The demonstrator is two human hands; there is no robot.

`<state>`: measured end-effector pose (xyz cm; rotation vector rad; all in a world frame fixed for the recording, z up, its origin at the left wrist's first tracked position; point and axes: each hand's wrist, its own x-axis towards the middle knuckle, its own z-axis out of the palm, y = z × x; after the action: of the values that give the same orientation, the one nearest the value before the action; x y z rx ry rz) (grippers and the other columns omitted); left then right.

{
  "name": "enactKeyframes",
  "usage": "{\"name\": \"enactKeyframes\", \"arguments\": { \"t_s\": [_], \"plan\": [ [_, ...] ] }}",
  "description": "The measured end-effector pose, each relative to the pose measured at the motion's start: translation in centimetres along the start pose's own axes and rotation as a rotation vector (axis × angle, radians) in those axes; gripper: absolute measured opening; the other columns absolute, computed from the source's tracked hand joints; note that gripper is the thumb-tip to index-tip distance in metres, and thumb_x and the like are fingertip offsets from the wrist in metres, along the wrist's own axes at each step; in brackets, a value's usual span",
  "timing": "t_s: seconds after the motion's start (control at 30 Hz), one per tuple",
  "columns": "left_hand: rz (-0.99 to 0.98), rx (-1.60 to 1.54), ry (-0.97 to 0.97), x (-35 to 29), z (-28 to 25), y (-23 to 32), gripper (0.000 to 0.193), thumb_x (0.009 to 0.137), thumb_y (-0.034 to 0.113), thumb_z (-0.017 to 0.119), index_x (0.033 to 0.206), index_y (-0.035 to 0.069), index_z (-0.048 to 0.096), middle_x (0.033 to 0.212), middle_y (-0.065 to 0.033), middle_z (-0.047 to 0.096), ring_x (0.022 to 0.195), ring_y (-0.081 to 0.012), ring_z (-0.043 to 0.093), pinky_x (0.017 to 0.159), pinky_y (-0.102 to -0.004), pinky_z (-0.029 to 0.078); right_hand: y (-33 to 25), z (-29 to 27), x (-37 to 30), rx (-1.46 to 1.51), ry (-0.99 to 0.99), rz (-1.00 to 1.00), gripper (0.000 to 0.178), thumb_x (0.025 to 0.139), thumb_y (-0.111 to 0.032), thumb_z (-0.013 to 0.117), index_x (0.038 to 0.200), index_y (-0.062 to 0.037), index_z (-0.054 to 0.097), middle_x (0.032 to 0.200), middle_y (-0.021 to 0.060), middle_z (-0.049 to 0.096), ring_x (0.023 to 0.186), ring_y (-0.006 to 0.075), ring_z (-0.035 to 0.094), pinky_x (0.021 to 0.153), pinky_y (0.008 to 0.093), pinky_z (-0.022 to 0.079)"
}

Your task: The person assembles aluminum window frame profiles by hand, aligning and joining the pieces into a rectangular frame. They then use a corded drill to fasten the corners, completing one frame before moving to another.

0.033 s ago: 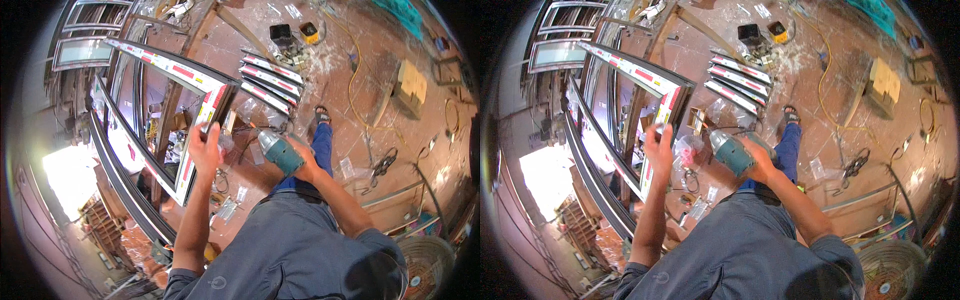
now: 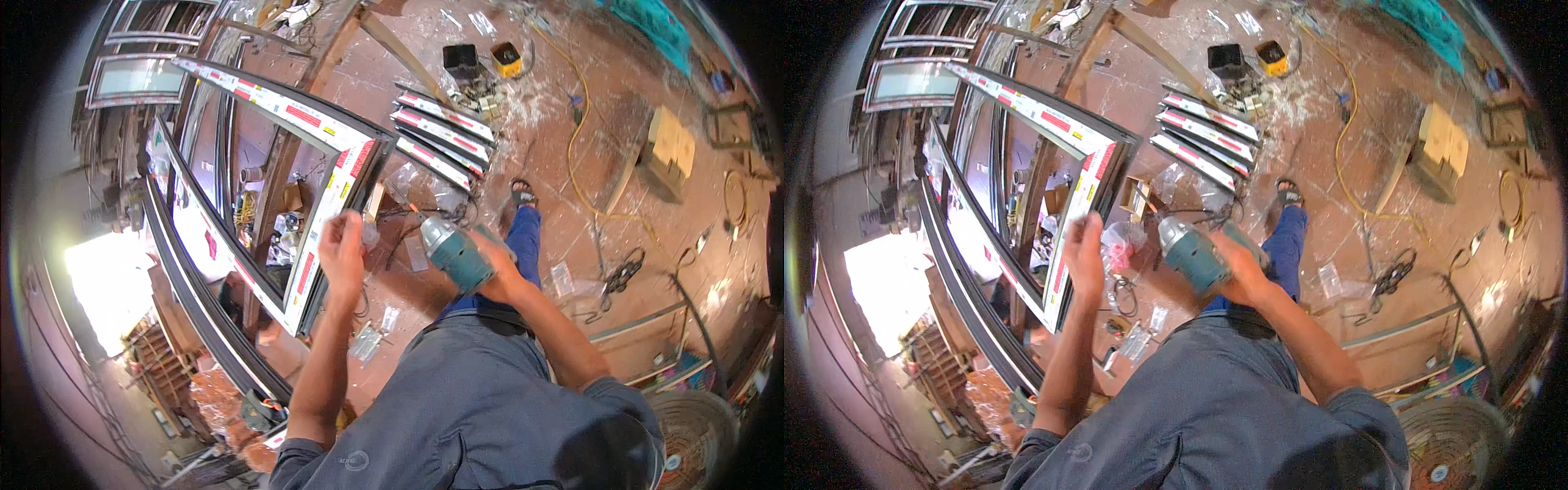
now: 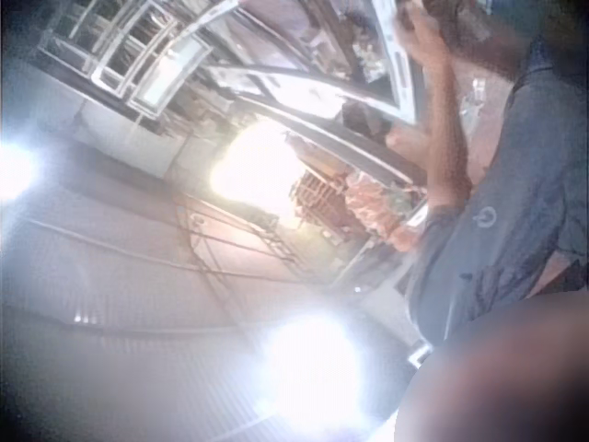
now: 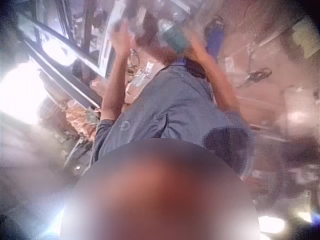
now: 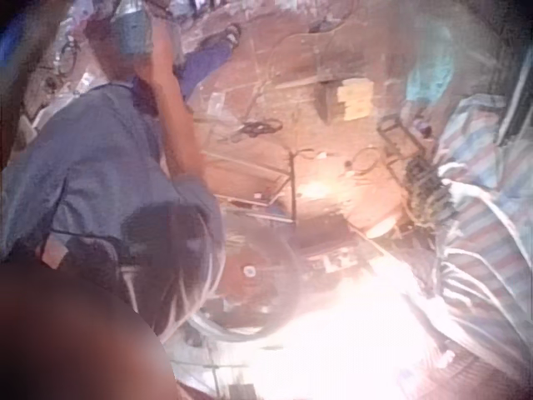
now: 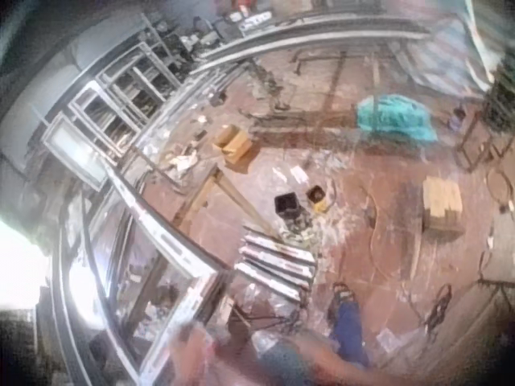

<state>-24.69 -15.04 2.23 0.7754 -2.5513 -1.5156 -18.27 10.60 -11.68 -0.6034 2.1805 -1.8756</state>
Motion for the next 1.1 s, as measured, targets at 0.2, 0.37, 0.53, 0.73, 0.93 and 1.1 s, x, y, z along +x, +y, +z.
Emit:
{"name": "enactKeyframes", "arguments": {
  "t_s": [0.2,0.37,0.53,0.73,0.93,1.1],
  "plan": [
    [-0.62,-0.797,-0.246,-7.9,1.3,-3.4,0.029,0.102,0.008,0.058,0.128,-0.002,0.065,0.119,-0.0151,0.073,0.105,-0.0248,0.072,0.093,-0.0403,0.059,-9.2,-4.7,3.5,0.489,-0.323,0.185,0.081,0.091,-0.045,0.077,0.154,-0.0015,0.048,0.148,0.0169,0.059,0.136,0.0292,0.056,0.116,0.0403,0.04],
    [-0.106,-0.668,0.047,-8.3,4.0,-2.4,0.031,0.105,0.006,0.061,0.134,-0.004,0.065,0.123,-0.0146,0.073,0.11,-0.0223,0.071,0.098,-0.0385,0.058,-7.9,-0.1,8.5,0.477,-0.246,0.426,0.045,0.112,-0.039,0.051,0.127,0.0006,0.067,0.112,0.0094,0.073,0.105,0.0176,0.065,0.096,0.0353,0.048],
    [-0.044,-0.098,0.129,-8.1,4.8,3.8,0.043,0.103,0.005,0.062,0.145,0.001,0.06,0.144,-0.013,0.066,0.131,-0.0222,0.063,0.112,-0.0367,0.047,-6.3,-0.8,10.6,0.97,-0.421,0.791,0.033,0.111,-0.033,0.052,0.125,-0.0065,0.067,0.108,0.0043,0.071,0.094,0.0134,0.068,0.086,0.0299,0.056],
    [0.254,0.456,0.372,-10.6,3.8,2.7,0.073,0.095,0.005,0.061,0.163,0.005,0.036,0.152,-0.017,0.059,0.138,-0.0323,0.059,0.117,-0.0467,0.042,-10.1,-4.4,13.6,0.788,-0.784,0.942,0.026,0.112,-0.032,0.052,0.12,-0.0122,0.067,0.099,-0.0001,0.069,0.085,0.0119,0.068,0.074,0.0289,0.059],
    [-0.068,-0.658,0.483,-14.0,3.7,3.2,0.102,0.096,0.016,0.076,0.171,0.008,0.007,0.164,-0.0224,0.042,0.147,-0.0337,0.049,0.122,-0.0453,0.037,-10.6,-0.4,16.3,0.785,-1.017,1.165,0.037,0.112,-0.042,0.049,0.122,-0.0106,0.067,0.095,0.0026,0.07,0.079,0.0151,0.068,0.068,0.0318,0.058],
    [0.028,-0.328,0.505,-18.0,3.2,1.5,0.102,0.086,0.026,0.086,0.164,0.003,0.024,0.157,-0.0231,0.046,0.142,-0.0367,0.051,0.118,-0.0457,0.04,-11.4,6.3,16.3,0.891,-1.099,0.998,0.031,0.113,-0.034,0.049,0.121,-0.0093,0.066,0.099,0.0031,0.069,0.087,0.0186,0.068,0.079,0.0358,0.058]
  ]
}}
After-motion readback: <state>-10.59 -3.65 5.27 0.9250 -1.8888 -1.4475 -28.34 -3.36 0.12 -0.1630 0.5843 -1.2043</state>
